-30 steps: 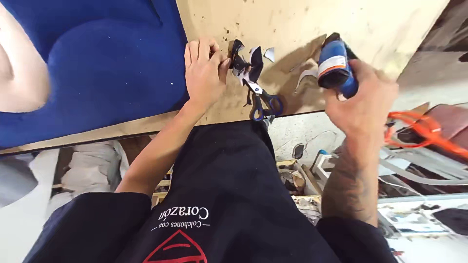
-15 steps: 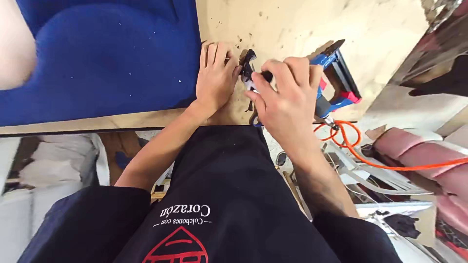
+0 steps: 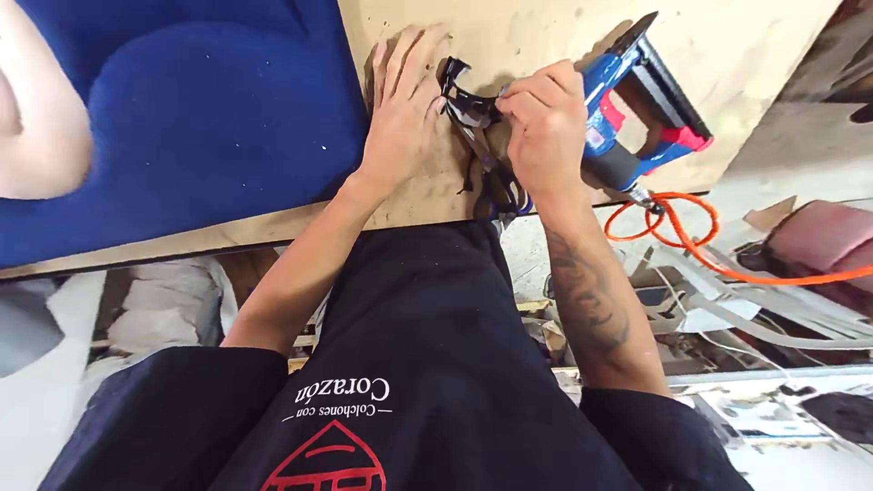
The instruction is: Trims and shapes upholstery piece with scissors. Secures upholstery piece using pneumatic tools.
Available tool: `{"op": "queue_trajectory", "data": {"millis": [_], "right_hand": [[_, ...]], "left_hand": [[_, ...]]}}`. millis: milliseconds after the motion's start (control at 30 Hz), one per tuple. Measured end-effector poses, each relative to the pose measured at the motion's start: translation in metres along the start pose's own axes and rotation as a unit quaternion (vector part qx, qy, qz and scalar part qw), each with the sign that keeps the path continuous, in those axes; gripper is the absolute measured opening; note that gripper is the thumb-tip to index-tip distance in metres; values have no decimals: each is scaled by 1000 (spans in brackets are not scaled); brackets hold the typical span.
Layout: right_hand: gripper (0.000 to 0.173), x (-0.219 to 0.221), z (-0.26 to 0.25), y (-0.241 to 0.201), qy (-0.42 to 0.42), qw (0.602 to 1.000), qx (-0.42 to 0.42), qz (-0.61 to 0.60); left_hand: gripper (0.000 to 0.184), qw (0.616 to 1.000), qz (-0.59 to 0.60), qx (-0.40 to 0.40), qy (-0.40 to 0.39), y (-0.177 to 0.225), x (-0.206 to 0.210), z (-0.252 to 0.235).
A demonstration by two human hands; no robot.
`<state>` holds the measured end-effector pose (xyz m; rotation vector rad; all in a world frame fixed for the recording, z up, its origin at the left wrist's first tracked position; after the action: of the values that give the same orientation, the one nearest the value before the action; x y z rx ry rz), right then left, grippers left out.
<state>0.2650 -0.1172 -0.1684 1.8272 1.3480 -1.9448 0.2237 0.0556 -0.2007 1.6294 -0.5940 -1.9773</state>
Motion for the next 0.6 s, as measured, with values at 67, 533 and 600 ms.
{"op": "queue_trajectory", "data": {"millis": [67,533,600], "right_hand": [[28,4,-2,3,18,1000,-9,5],[30,3,-13,5,-68,995,61,-47],[30,2,-11,5,-63,995,51,-55]], "left_hand": [[29,999,41,22,-9,1,-3,-7],[28,999,20,11,-29,-4,-15,-18],[28,999,15,13,-29,-4,-15,-17]]}}
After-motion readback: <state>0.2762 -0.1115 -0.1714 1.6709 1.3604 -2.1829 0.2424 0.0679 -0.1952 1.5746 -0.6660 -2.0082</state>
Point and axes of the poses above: each hand's wrist, its own z-axis away from the middle knuckle, its own x-axis out of the palm, y = z × x, the point moved 8 cm from there along -z, towards the middle knuckle, and after that the axes turned 7 degrees about -x, right-handed, at the moved point
